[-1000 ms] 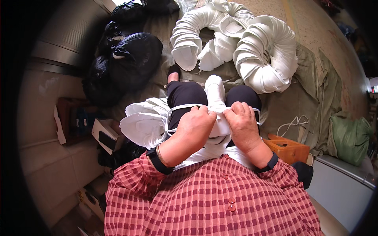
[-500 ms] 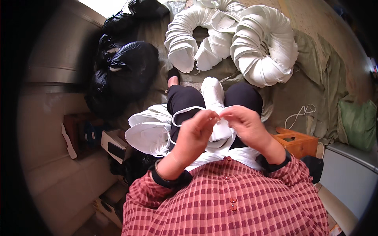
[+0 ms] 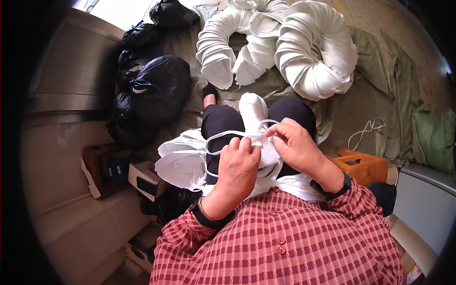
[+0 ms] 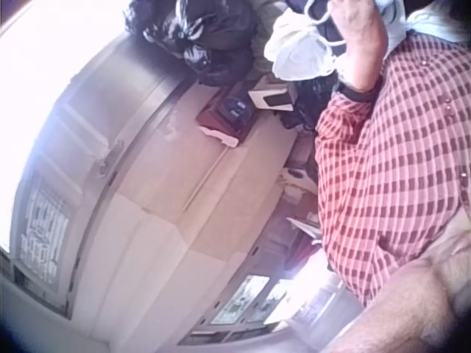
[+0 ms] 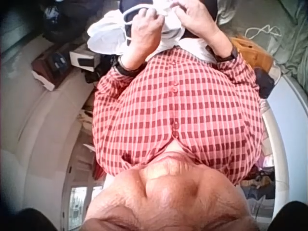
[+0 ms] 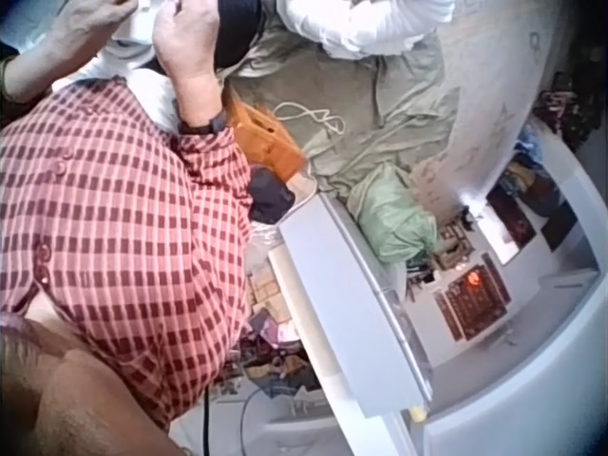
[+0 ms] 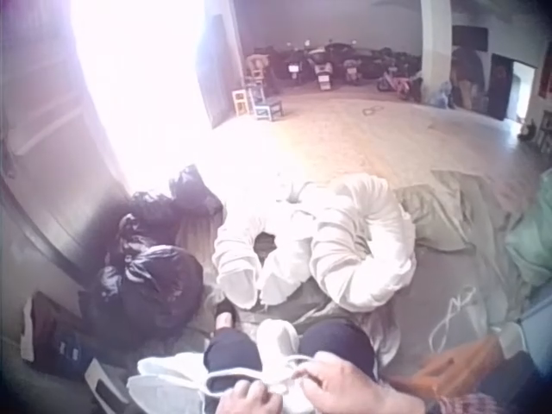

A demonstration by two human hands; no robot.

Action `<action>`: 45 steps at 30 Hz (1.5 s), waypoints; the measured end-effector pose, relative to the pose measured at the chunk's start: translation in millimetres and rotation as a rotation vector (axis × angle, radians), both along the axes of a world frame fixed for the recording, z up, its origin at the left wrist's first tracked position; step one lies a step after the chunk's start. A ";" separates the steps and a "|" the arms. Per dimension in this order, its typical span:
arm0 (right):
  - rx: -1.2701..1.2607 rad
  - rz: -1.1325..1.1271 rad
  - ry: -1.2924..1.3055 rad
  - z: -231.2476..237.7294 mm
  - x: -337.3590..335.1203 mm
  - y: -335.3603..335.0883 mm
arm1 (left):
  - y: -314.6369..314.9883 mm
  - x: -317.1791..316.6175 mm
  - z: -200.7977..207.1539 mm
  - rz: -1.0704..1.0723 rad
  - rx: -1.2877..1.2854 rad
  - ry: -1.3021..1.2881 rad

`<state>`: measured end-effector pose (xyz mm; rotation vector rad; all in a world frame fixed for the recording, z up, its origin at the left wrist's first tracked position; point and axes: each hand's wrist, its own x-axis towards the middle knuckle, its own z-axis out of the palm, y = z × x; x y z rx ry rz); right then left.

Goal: The recorder is lacing white sneakers while sitting.

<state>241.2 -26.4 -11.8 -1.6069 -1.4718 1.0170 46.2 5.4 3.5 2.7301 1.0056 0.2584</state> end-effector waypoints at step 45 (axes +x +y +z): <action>0.406 0.014 -0.512 -2.1 -18.7 -6.1 | 216.2 47.7 70.8 0.142 -0.545 -1.303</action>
